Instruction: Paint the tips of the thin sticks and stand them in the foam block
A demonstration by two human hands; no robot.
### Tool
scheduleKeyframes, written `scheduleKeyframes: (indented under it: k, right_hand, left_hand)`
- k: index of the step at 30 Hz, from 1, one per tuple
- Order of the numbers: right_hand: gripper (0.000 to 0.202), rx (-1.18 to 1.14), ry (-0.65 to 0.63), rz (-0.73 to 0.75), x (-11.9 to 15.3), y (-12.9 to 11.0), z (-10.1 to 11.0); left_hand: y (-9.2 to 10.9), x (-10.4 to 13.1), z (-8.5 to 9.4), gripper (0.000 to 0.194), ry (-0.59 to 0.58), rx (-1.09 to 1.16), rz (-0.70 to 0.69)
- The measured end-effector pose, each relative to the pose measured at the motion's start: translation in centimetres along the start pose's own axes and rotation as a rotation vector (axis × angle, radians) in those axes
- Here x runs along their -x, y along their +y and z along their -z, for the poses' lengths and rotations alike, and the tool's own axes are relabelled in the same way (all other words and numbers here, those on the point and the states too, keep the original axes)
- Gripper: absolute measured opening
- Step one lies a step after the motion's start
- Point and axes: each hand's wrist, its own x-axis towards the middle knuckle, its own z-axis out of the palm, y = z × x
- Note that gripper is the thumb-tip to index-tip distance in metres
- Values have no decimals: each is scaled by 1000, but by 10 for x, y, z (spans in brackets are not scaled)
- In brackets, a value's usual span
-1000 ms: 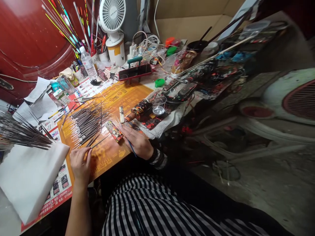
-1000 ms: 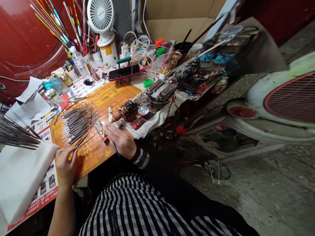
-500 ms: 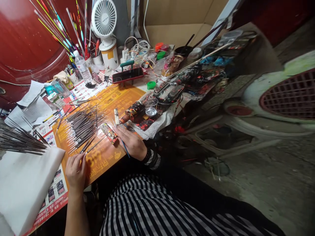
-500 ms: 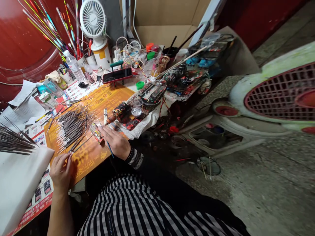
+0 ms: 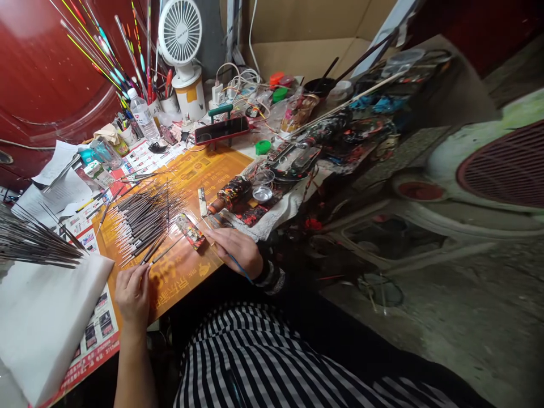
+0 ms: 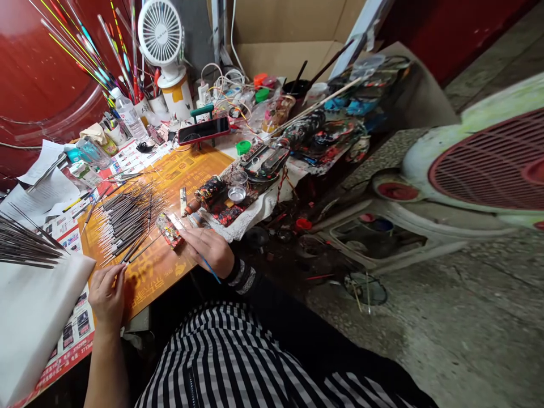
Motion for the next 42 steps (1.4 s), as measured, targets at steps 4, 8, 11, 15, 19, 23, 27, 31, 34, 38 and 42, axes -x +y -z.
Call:
scheduleKeyframes:
  k: [4, 8, 11, 15, 19, 23, 27, 31, 34, 38, 42]
  right_hand:
    - [50, 29, 64, 42, 15, 10, 7]
    - [48, 81, 47, 41, 20, 14, 4]
    - [50, 93, 31, 42, 19, 12, 2]
    - [49, 70, 25, 20, 19, 12, 2]
    - [47, 57, 21, -1, 21, 13, 2]
    - [46, 82, 5, 5, 20, 12, 1]
    - [44, 83, 6, 12, 19, 12, 1]
    - [46, 74, 52, 30, 17, 10, 2]
    - [47, 72, 88, 39, 18, 4, 2]
    - [50, -27, 75, 65, 19, -11, -5]
    - [54, -91, 35, 86, 20, -24, -16]
  left_hand:
    - [0, 0, 0, 15, -18, 0, 14]
    - [2, -1, 0, 16, -12, -13, 2]
    - [2, -1, 0, 15, -11, -10, 1]
    - [3, -1, 0, 14, -15, 6, 17]
    - [3, -1, 1, 12, -22, 11, 38]
    - [4, 0, 1, 12, -19, 12, 44]
    - [4, 0, 1, 12, -23, 8, 44]
    - [4, 0, 1, 13, -22, 13, 37]
    - [3, 1, 0, 14, -19, 11, 34]
    - [3, 4, -1, 14, -35, 13, 62]
    - [4, 6, 0, 14, -50, 5, 69]
